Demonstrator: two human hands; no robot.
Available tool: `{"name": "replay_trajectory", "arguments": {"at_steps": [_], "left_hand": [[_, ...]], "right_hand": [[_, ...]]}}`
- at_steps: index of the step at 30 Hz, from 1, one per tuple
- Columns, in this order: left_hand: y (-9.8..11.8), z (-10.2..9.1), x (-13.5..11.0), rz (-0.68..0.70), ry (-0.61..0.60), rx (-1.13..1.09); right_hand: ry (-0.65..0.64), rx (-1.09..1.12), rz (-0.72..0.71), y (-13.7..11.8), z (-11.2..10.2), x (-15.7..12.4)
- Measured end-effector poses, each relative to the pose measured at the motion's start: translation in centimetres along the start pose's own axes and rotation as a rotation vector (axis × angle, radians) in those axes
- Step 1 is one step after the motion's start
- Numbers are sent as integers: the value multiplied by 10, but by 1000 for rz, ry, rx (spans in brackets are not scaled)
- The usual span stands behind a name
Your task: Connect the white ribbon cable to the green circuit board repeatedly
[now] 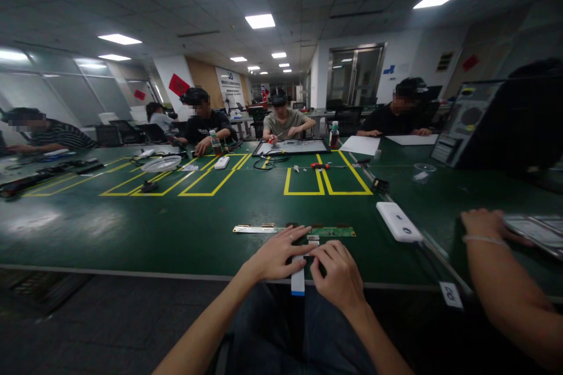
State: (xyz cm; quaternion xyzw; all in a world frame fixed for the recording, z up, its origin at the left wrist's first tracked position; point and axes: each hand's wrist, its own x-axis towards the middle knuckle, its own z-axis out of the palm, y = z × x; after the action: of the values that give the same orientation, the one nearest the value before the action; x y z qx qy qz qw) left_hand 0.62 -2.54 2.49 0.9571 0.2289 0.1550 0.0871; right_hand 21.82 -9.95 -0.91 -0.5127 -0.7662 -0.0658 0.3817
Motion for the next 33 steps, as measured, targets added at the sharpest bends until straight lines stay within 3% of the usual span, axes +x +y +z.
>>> {"name": "replay_trajectory", "arguments": {"at_steps": [9,15,19,27,30,33], "left_hand": [[-5,2,-3,-81,13,-2],[-37,-4,-33,-261,46,40],[-77,-20,-81,-433,76,108],[-154,-70,-210,-805,46,268],[-175,-84,-256,-929,49,315],[-185,-92,-286,-1007,81,389]], "right_hand": [[-37,-26,21,-1,1,1],[-50,-22,30,0,0,1],[-43,-21,29,1,0,0],[-47,-14,35,1,2,-1],[-48,-8,38,1,1,-1],[-46,-3,41,0,1,0]]}}
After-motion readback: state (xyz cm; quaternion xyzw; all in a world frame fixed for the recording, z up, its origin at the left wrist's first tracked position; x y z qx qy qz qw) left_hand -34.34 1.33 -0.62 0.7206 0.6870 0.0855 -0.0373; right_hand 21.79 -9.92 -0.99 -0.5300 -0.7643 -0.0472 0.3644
